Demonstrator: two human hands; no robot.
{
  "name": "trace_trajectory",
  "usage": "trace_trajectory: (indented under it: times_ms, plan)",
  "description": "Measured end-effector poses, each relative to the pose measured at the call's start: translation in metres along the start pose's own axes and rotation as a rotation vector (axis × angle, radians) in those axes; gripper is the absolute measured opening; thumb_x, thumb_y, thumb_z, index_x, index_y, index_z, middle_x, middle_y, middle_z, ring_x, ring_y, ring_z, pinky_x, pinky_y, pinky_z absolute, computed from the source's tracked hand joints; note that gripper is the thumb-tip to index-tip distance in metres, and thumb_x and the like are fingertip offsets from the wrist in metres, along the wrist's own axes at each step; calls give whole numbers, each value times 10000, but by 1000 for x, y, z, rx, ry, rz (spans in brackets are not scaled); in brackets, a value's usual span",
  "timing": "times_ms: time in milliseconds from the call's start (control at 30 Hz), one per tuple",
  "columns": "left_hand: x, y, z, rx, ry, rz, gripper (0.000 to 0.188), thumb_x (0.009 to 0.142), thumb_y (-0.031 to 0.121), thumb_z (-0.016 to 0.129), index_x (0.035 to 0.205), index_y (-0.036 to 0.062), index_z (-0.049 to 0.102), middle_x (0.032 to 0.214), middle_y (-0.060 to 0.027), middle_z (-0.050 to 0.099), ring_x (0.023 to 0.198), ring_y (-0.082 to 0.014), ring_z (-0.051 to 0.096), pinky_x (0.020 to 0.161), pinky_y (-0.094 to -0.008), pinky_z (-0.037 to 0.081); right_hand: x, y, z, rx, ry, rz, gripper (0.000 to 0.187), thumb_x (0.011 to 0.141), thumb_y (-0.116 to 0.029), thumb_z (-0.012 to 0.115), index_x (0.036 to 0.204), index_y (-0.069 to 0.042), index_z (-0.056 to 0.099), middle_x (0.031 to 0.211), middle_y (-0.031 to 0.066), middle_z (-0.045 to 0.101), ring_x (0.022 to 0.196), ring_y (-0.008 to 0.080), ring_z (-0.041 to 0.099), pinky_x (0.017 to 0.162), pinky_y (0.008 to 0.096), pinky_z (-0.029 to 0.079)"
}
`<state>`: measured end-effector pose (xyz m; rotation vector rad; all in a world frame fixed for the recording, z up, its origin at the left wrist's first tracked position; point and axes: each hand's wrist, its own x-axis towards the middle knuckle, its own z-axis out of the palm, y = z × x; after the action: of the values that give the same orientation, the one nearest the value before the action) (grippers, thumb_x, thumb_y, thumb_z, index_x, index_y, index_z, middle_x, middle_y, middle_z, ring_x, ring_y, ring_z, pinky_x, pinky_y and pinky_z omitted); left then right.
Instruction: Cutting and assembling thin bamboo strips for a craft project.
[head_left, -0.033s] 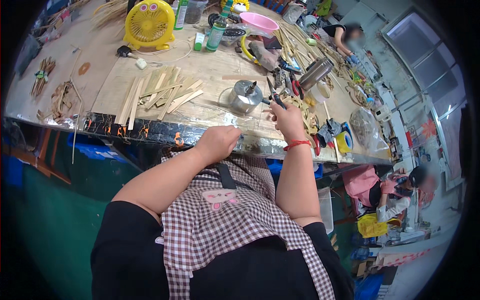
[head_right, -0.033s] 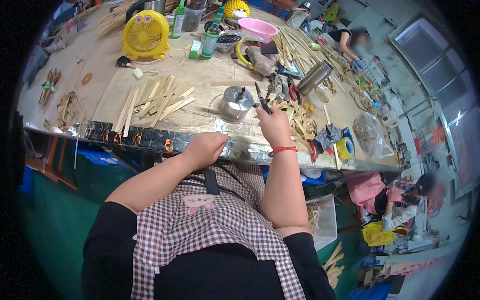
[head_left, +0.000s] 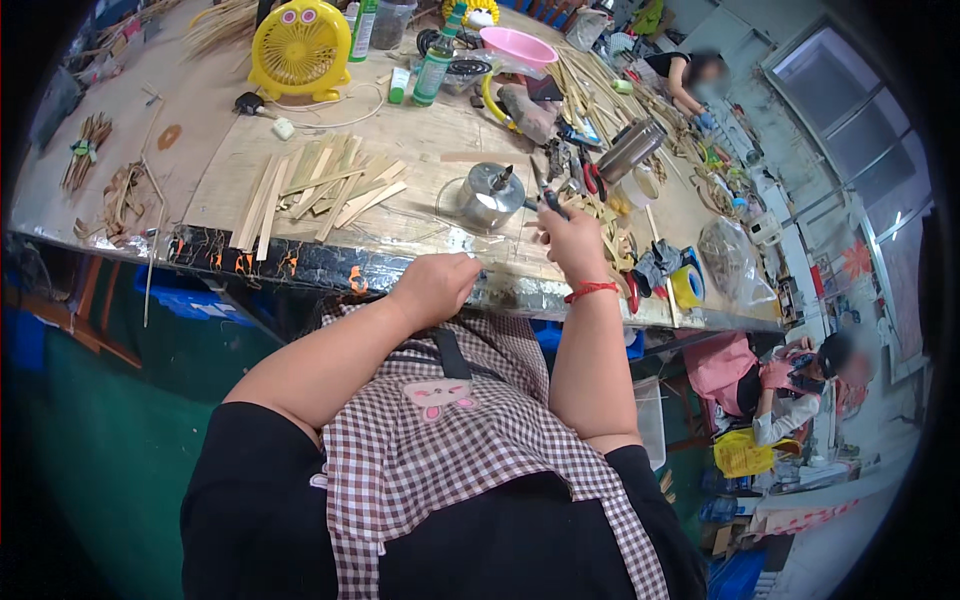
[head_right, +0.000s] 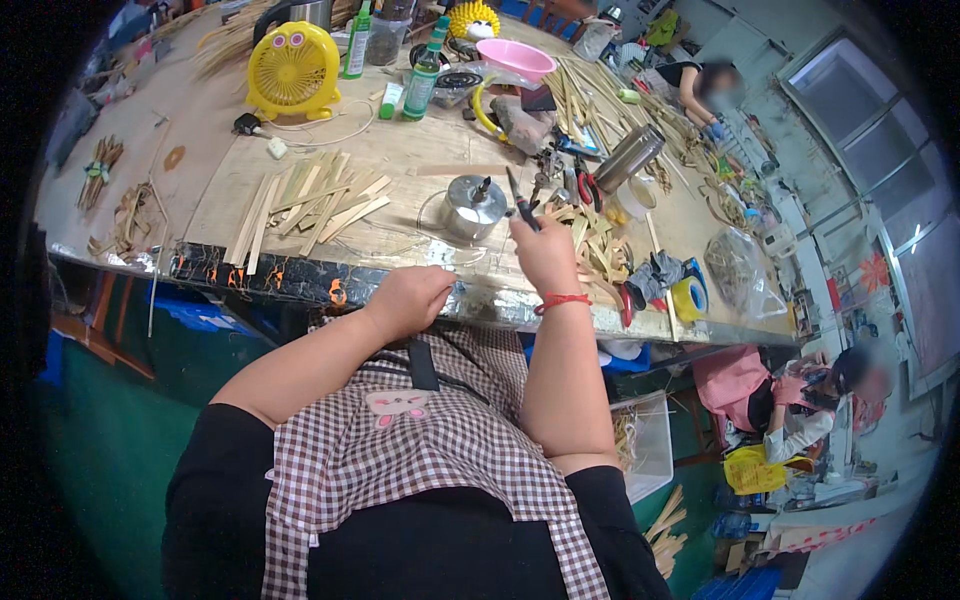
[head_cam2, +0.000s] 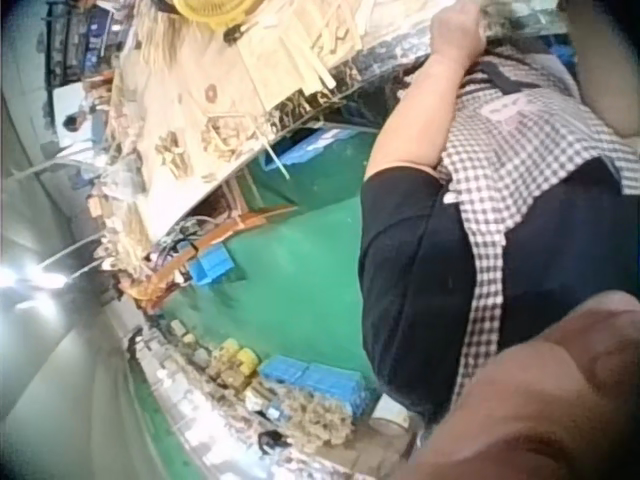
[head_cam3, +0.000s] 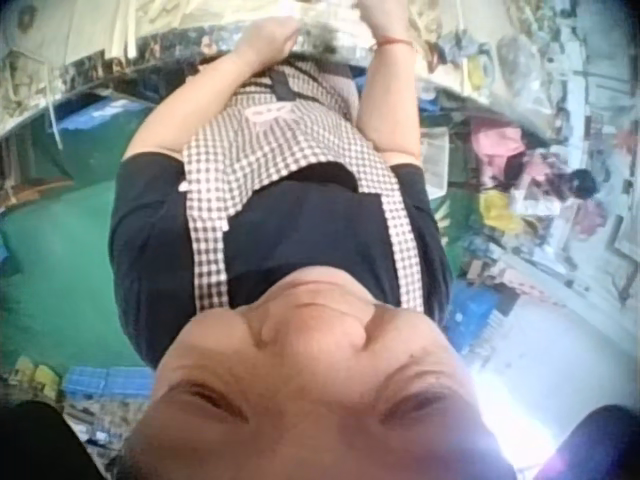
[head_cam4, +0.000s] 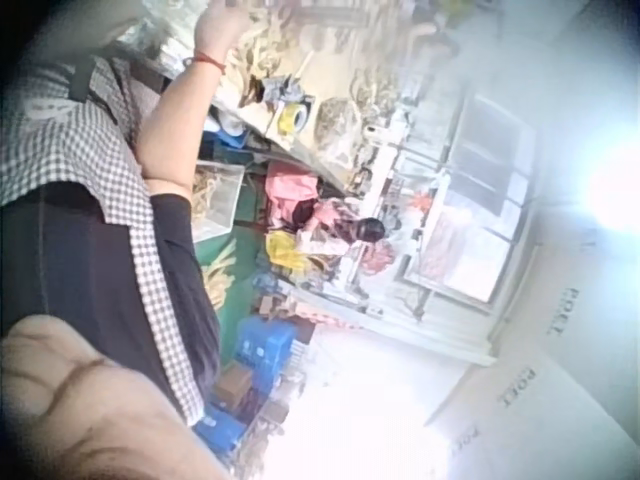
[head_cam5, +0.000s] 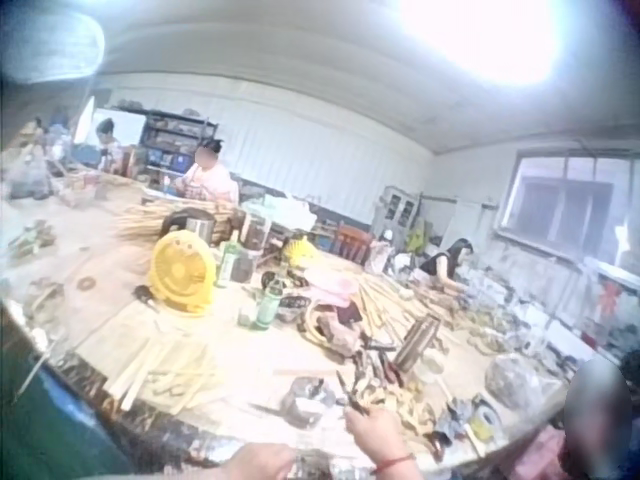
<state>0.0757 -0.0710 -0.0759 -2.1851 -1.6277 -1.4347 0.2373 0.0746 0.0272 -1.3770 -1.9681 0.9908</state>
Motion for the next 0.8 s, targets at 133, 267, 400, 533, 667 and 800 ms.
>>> trace_trajectory:
  times_ms: [133, 267, 400, 533, 667, 800]
  plan:
    - [-1, 2, -2, 3, -67, -43, 104, 855, 115, 622, 940, 55, 619, 813, -124, 643, 731, -329, 641, 643, -428, 521, 1, -2, 11, -10, -17, -37, 342, 889, -303, 657, 868, 39, 662, 649, 65, 607, 547, 136, 540, 503, 294, 421]
    - [-2, 2, -3, 17, -29, 1, 76, 825, 103, 607, 872, 59, 567, 753, -96, 599, 724, -306, 633, 630, -419, 517, 1, -4, 7, 33, -42, -9, 305, 914, -290, 643, 889, 14, 653, 680, 30, 586, 532, 91, 504, 438, 252, 394]
    - [-2, 0, -2, 23, -30, 5, 70, 815, 98, 603, 856, 59, 561, 760, -95, 596, 734, -305, 632, 634, -416, 518, 1, -3, -6, 73, -21, 46, 276, 926, -270, 626, 861, -3, 648, 688, 17, 569, 549, 89, 504, 430, 249, 389]
    - [-2, -1, -1, 41, -48, 13, 74, 808, 100, 604, 839, 61, 550, 761, -93, 592, 740, -302, 631, 639, -414, 519, -2, -2, -4, 125, 1, 48, 306, 903, -289, 642, 840, 11, 659, 664, 32, 590, 550, 103, 529, 473, 267, 404]
    - [-3, -2, 0, 28, -36, 18, 74, 831, 98, 610, 892, 56, 600, 771, -107, 614, 711, -315, 632, 619, -418, 513, -2, -7, 8, 80, -52, 16, 272, 921, -267, 640, 896, 4, 658, 708, 27, 597, 555, 89, 519, 435, 245, 396]
    - [-2, 0, 0, 26, -38, 14, 77, 825, 94, 612, 890, 56, 598, 764, -105, 608, 706, -315, 629, 617, -419, 513, -2, -8, 12, 66, -72, 5, 273, 923, -265, 641, 915, 6, 666, 716, 33, 608, 547, 89, 519, 438, 238, 394]
